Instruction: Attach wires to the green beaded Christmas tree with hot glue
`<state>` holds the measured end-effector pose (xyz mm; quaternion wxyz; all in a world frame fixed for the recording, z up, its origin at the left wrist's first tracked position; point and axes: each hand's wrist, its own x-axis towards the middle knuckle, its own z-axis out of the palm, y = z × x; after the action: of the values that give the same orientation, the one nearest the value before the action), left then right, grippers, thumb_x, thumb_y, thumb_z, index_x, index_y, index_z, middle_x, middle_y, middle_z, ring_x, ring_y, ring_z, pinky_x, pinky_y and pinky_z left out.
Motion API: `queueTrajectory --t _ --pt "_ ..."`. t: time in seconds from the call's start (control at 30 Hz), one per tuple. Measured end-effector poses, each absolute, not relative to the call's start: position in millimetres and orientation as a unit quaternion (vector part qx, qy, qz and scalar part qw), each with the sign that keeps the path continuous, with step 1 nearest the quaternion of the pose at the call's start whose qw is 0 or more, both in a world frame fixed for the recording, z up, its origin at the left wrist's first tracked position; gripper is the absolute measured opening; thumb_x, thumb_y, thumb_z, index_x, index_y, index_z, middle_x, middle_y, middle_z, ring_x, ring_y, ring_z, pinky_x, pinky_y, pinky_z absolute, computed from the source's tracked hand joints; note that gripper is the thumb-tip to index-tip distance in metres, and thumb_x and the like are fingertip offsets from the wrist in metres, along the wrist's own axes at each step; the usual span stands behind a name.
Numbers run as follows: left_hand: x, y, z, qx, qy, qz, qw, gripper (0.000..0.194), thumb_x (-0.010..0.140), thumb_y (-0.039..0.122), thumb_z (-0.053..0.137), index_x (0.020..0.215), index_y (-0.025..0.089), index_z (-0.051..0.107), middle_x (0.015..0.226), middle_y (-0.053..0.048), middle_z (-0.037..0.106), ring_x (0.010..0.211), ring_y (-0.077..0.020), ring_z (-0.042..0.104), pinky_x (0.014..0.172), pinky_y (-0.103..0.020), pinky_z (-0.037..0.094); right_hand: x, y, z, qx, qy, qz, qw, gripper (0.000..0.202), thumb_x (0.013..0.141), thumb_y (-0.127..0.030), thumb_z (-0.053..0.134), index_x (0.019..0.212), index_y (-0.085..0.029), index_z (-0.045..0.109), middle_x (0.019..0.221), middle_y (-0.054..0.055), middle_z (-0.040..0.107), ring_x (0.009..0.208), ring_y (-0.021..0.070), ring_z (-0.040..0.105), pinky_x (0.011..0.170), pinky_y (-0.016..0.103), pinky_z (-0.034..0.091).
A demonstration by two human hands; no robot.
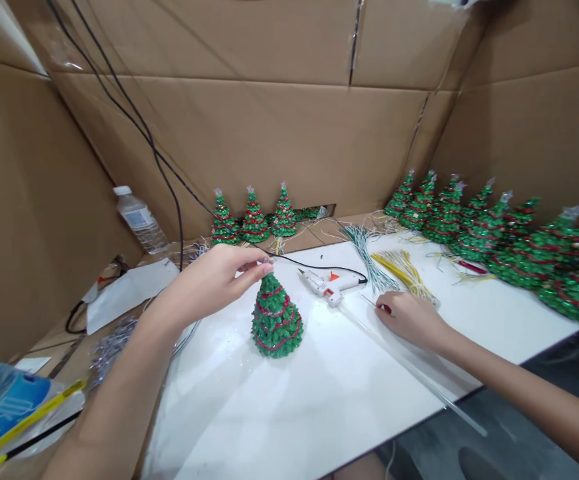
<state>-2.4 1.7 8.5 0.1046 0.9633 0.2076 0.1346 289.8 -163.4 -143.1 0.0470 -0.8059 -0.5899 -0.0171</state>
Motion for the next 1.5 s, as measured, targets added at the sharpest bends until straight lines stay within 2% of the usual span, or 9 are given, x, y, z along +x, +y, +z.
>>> queueTrajectory --t 0.13,0.27,0.4,0.47,0.63,0.97,1.2,1.5 --pt "-2.2 2.9 9.7 0.965 0.208 0.132 0.094 0.035 0.093 0.043 0.042 0.088 0.018 0.067 0.076 -0.001 0.068 0.063 -0.0127 0.055 0.056 -0.020 0.038 294.7 -165.5 -135.7 -0.809 -0.584 -0.027 0.054 0.023 0.087 -0.029 0.047 0.082 -0.021 0.068 0.083 0.004 0.071 0.075 0.0192 0.065 0.059 0.028 0.036" --pt "-2.1 7.5 6.8 0.965 0.205 0.135 0.095 0.036 0.093 0.045 0.042 0.091 0.019 0.066 0.077 -0.001 0.068 0.062 -0.0135 0.055 0.056 -0.021 0.040 307.2 -165.8 -125.0 -0.815 -0.574 -0.054 0.053 0.017 0.088 -0.028 0.051 0.092 -0.021 0.067 0.094 0.005 0.069 0.086 0.0182 0.063 0.067 0.029 0.044" --pt "-1.5 11.5 4.7 0.964 0.204 0.141 0.099 0.034 0.092 0.047 0.043 0.090 0.021 0.066 0.074 0.000 0.067 0.061 -0.0138 0.055 0.055 -0.022 0.040 323.6 -164.0 -121.6 -0.812 -0.578 -0.075 0.035 0.021 0.091 -0.034 0.055 0.101 -0.017 0.063 0.108 0.006 0.064 0.101 0.0186 0.059 0.087 0.039 0.048" --pt "-1.2 12.8 4.7 0.965 0.201 0.139 0.098 0.035 0.092 0.047 0.043 0.089 0.021 0.066 0.070 0.000 0.066 0.058 -0.0139 0.053 0.053 -0.023 0.039 330.5 -162.6 -123.9 -0.811 -0.579 -0.081 0.022 0.024 0.091 -0.036 0.056 0.106 -0.017 0.062 0.114 0.007 0.062 0.103 0.0192 0.059 0.090 0.042 0.048" --pt "-1.6 15.7 4.6 0.963 0.203 0.141 0.109 0.035 0.090 0.049 0.044 0.087 0.022 0.066 0.071 0.000 0.066 0.059 -0.0156 0.054 0.054 -0.024 0.039 340.0 -159.6 -133.2 -0.816 -0.571 -0.090 0.006 0.030 0.091 -0.035 0.055 0.115 -0.018 0.058 0.121 0.008 0.059 0.105 0.0204 0.059 0.089 0.043 0.050" --pt "1.2 11.5 7.8 0.964 0.200 0.139 0.102 0.036 0.090 0.048 0.042 0.077 0.021 0.061 0.065 0.000 0.062 0.055 -0.0142 0.050 0.050 -0.023 0.035 342.2 -152.7 -139.0 -0.818 -0.569 -0.085 0.011 0.030 0.091 -0.035 0.055 0.117 -0.018 0.058 0.122 0.009 0.058 0.103 0.0199 0.059 0.088 0.042 0.051" --pt "0.6 9.2 8.1 0.962 0.226 0.121 0.091 0.040 0.091 0.050 0.039 0.080 0.020 0.062 0.071 0.000 0.064 0.059 -0.0140 0.052 0.053 -0.022 0.036 340.5 -146.0 -145.6 -0.822 -0.564 -0.075 0.015 0.032 0.091 -0.035 0.055 0.118 -0.018 0.057 0.122 0.008 0.058 0.103 0.0203 0.059 0.087 0.043 0.051" --pt "-0.2 7.6 9.0 0.961 0.227 0.121 0.097 0.041 0.090 0.051 0.038 0.080 0.019 0.062 0.069 0.000 0.062 0.058 -0.0137 0.051 0.054 -0.023 0.035 345.2 -141.8 -146.9 -0.832 -0.553 -0.037 0.004 0.033 0.091 -0.035 0.056 0.119 -0.018 0.056 0.122 0.008 0.058 0.103 0.0204 0.060 0.086 0.042 0.051"
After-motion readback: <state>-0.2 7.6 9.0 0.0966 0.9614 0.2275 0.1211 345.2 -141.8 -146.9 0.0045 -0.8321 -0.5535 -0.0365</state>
